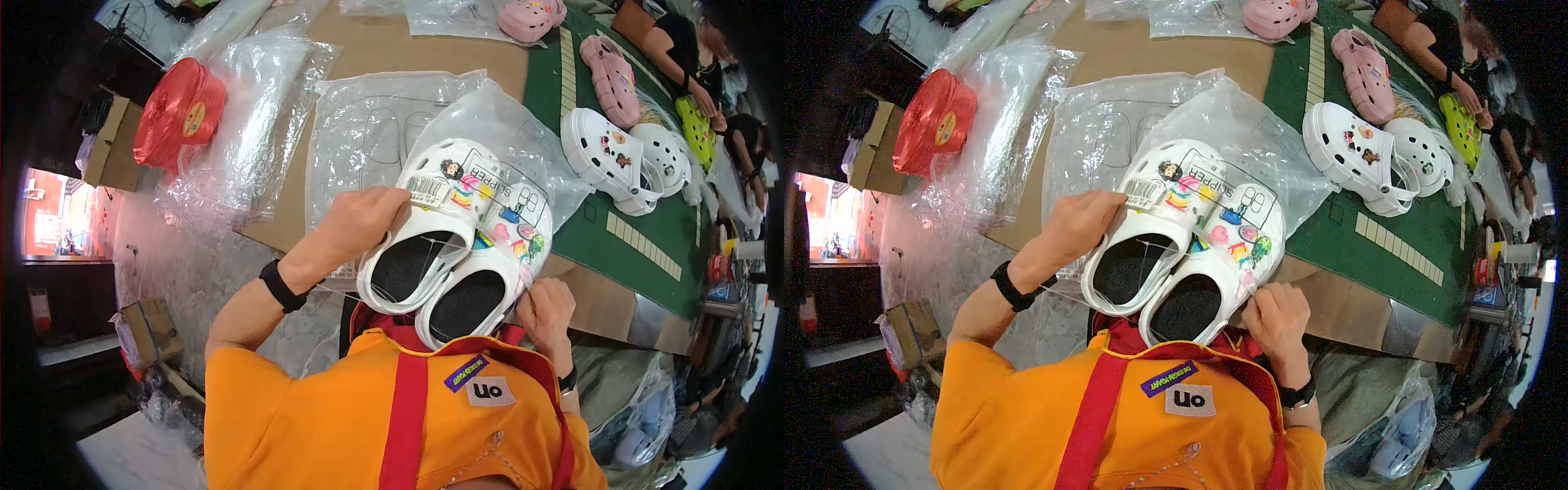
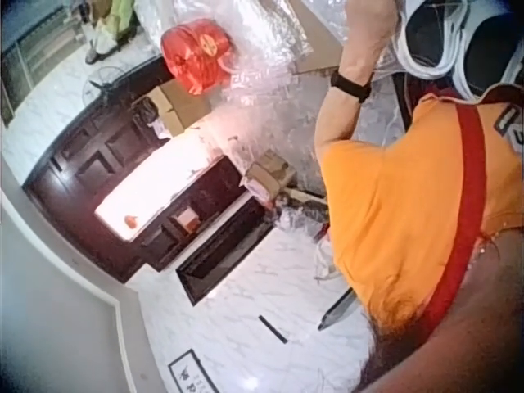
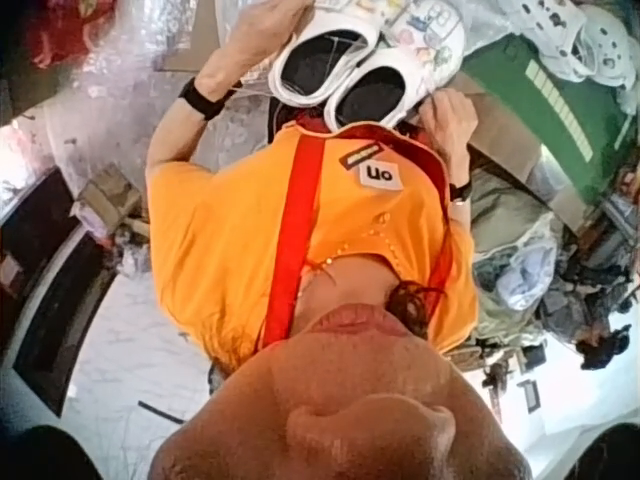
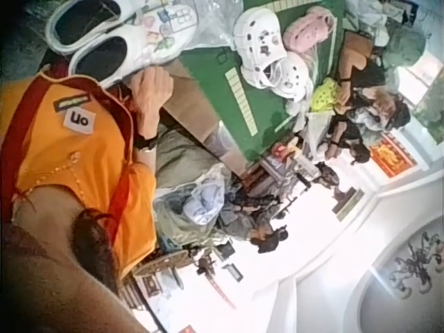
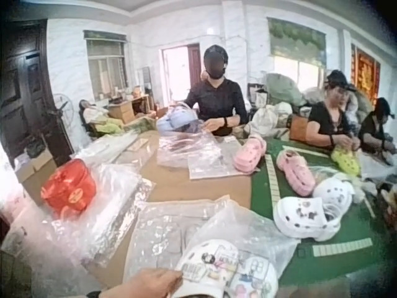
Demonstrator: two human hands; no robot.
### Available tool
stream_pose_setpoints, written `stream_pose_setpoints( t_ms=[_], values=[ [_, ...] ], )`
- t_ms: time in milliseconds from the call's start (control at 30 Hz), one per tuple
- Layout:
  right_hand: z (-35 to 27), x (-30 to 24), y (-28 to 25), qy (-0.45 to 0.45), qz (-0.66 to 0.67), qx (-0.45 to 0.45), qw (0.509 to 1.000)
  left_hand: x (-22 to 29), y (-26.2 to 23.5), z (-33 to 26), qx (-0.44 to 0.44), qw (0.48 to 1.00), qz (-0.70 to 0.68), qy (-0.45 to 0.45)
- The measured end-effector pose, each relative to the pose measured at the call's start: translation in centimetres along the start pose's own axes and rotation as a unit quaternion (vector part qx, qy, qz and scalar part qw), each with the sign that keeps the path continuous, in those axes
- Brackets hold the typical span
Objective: Packaging finished shoes into plastic bags and placing them in a larger container.
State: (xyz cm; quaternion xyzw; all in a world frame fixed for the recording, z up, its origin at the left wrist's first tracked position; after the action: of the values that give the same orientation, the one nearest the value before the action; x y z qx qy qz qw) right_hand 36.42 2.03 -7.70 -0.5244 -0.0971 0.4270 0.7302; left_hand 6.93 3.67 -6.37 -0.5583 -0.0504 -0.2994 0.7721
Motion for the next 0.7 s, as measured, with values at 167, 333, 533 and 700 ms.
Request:
stream_pose_setpoints(
  t_ms=[167, 333, 533, 700],
  values=[
    [-0.1, 0.4, 0.9, 0.102, 0.048, 0.022, 0.993, 0.4, 0.0, 0.9, 0.032, 0.995, 0.082, 0.055],
    [0.4, 0.8, 0.7, 0.137, 0.076, 0.072, 0.985, 0.3, 0.0, 0.9, 0.062, 0.989, 0.054, 0.123],
    [1.2, 0.9, 0.6, 0.044, 0.039, 0.079, 0.995, -0.8, 0.9, 0.0, 0.059, 0.996, -0.042, 0.047],
    [1.4, -0.3, -0.2, -0.051, 0.048, 0.136, 0.988, -0.6, 0.7, -0.8, 0.066, 0.994, -0.081, 0.036]
  ],
)
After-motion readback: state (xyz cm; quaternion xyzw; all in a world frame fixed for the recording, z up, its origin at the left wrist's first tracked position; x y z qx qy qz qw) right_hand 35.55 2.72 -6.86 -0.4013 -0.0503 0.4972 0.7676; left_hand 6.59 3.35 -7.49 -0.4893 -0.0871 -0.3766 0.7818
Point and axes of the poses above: each hand's wrist, its own z-axis towards the middle knuckle, its own y-axis out of the palm, x = y × z, the point moved 3 cm from there along z, towards the middle knuckle, and after that the axes turned 3 degrees about -y, right-handed, at the moved point
